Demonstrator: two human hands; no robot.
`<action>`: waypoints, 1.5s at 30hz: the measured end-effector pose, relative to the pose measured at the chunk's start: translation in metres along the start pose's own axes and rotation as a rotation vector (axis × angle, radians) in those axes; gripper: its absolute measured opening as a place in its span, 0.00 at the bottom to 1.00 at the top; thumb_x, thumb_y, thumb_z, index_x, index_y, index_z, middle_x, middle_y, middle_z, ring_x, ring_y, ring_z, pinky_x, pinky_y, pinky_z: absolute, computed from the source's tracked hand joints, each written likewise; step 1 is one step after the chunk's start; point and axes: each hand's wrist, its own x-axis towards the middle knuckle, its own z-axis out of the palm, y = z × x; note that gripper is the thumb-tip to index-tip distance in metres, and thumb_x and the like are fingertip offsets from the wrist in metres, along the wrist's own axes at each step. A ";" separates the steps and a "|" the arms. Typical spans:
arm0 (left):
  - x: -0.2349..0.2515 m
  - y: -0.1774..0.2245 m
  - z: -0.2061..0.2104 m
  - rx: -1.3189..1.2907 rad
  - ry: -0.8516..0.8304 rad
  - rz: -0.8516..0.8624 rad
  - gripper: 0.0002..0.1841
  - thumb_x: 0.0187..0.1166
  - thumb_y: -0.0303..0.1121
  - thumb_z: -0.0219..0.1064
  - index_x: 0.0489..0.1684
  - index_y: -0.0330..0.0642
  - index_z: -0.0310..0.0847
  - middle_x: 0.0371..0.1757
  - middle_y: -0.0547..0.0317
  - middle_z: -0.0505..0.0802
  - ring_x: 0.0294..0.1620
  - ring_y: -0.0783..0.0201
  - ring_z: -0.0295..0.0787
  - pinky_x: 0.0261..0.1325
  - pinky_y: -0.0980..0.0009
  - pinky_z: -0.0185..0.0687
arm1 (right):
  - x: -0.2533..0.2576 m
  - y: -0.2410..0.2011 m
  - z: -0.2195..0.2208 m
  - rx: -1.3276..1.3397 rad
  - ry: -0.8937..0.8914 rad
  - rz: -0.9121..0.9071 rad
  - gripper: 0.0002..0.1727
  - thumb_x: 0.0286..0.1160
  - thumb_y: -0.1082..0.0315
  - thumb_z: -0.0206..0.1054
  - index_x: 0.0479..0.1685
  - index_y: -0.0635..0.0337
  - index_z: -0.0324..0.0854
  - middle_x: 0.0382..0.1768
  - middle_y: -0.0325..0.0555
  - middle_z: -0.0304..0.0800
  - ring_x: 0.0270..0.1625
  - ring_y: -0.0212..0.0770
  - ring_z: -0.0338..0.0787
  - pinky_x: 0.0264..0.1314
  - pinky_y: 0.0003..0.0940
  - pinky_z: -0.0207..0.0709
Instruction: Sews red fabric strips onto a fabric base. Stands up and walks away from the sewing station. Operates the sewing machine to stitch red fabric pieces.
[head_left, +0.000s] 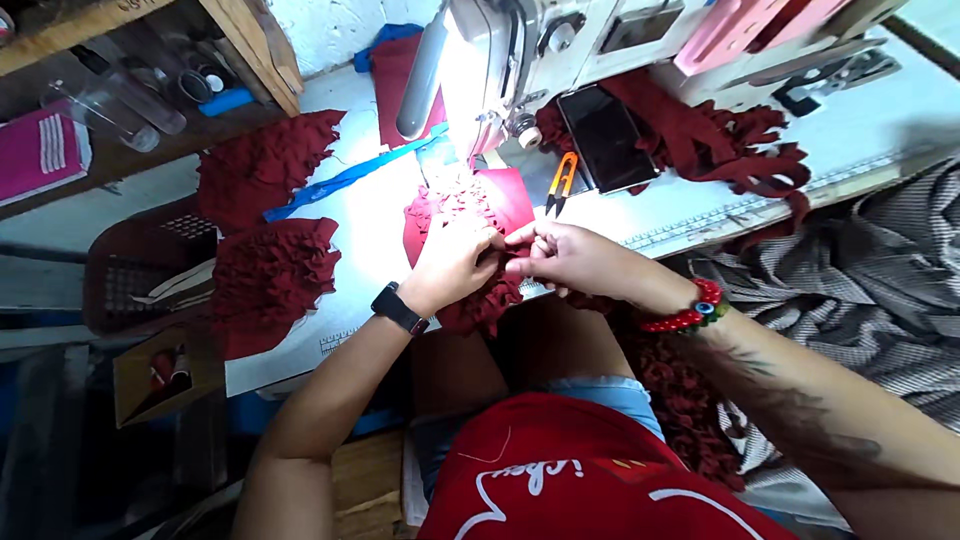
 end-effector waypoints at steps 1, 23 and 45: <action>0.000 -0.002 -0.001 -0.044 0.003 -0.003 0.07 0.77 0.33 0.68 0.44 0.46 0.91 0.44 0.59 0.93 0.55 0.58 0.87 0.68 0.47 0.70 | 0.000 -0.002 0.000 -0.021 0.019 -0.001 0.15 0.84 0.55 0.68 0.62 0.50 0.82 0.21 0.38 0.83 0.15 0.31 0.81 0.15 0.26 0.78; -0.006 -0.006 0.001 -0.090 0.049 0.012 0.05 0.76 0.31 0.69 0.41 0.45 0.91 0.42 0.60 0.93 0.55 0.59 0.87 0.70 0.48 0.69 | 0.006 0.006 0.034 -0.799 0.393 -0.419 0.03 0.72 0.70 0.68 0.38 0.59 0.82 0.20 0.48 0.82 0.23 0.53 0.86 0.22 0.52 0.75; 0.049 -0.052 -0.014 0.115 0.066 -0.355 0.15 0.82 0.45 0.63 0.45 0.48 0.92 0.48 0.54 0.94 0.60 0.50 0.89 0.67 0.40 0.75 | 0.044 -0.031 -0.012 -1.096 0.024 -0.297 0.64 0.52 0.39 0.86 0.92 0.56 0.58 0.72 0.67 0.75 0.69 0.71 0.79 0.62 0.66 0.77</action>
